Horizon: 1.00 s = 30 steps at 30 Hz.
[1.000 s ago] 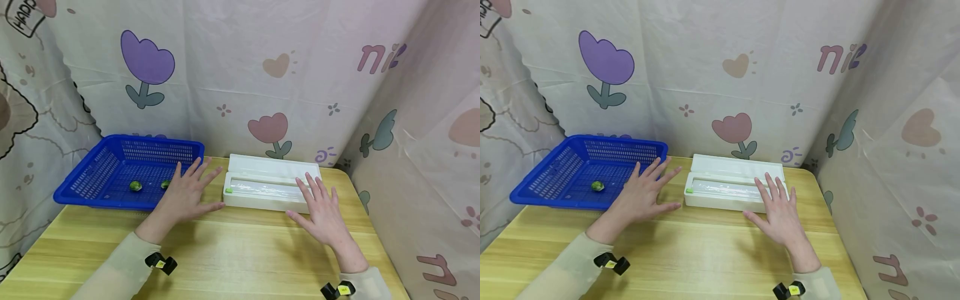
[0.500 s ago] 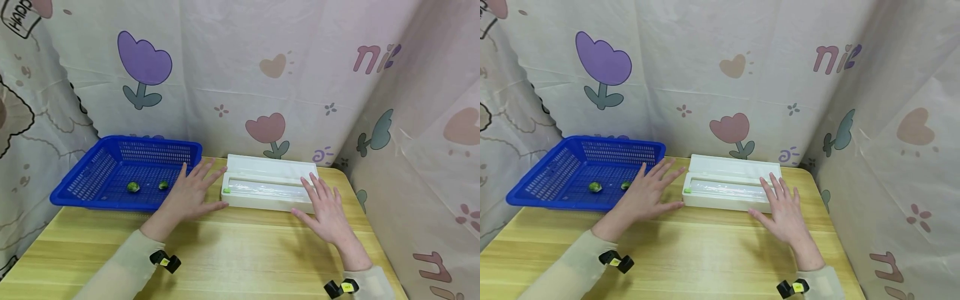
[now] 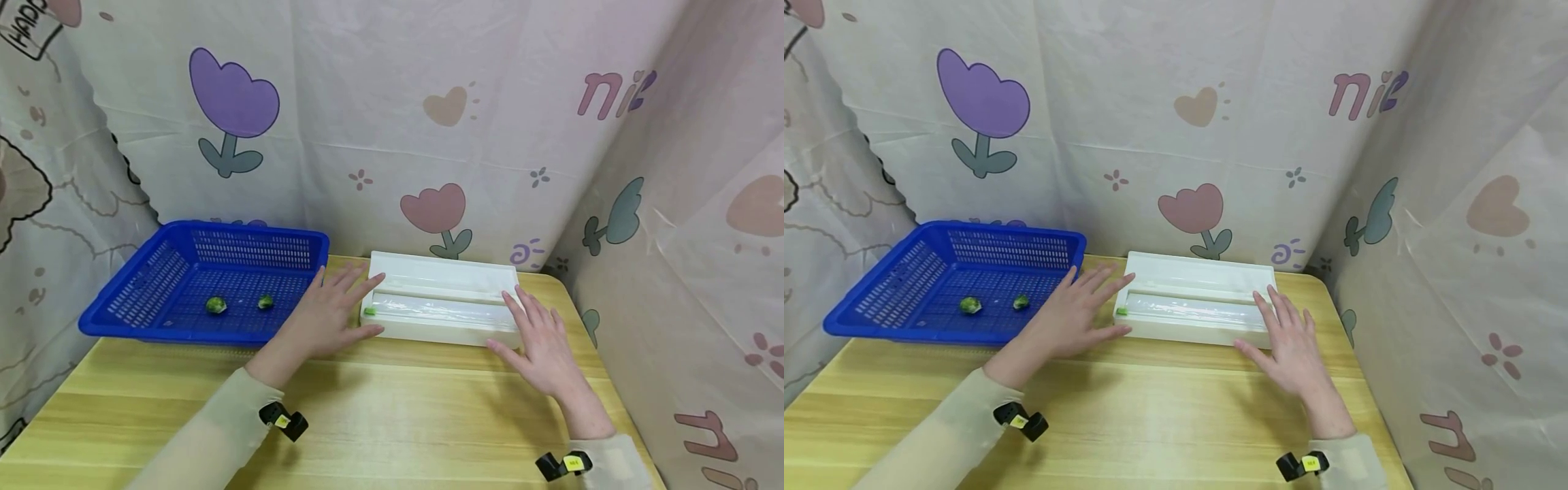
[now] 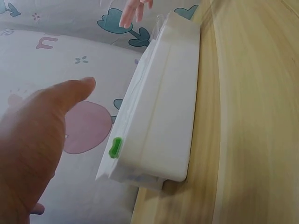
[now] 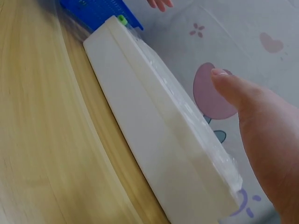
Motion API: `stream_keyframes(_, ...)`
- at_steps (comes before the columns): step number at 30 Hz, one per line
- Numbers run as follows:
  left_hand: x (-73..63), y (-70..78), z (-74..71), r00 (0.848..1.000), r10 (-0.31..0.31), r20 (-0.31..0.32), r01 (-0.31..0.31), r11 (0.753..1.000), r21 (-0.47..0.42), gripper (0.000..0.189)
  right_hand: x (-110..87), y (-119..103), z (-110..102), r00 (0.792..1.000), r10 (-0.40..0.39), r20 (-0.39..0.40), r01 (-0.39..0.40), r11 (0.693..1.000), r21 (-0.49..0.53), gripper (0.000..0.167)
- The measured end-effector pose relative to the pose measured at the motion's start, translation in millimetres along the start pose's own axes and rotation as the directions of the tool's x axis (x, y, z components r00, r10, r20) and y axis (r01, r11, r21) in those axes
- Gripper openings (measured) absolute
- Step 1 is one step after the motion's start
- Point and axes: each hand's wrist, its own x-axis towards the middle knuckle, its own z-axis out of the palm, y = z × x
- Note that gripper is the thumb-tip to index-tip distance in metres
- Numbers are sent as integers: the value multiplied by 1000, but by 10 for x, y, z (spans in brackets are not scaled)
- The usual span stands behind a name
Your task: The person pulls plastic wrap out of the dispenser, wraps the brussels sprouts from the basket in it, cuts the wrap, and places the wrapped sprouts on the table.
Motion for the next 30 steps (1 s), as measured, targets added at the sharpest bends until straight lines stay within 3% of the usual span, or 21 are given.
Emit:
stream_keyframes(10,54,43,99,999,-11,44,15,996,-92,83,-21,134,47,1000,14,9,-14,999,36,91)
stream_keyframes(21,162,37,216,1000,19,6,-17,986,-167,74,-74,284,58,999,21,36,-24,997,72,85)
stream_keyframes(30,245,71,256,999,-25,47,33,984,-173,59,-91,354,81,1000,13,20,-15,994,106,75)
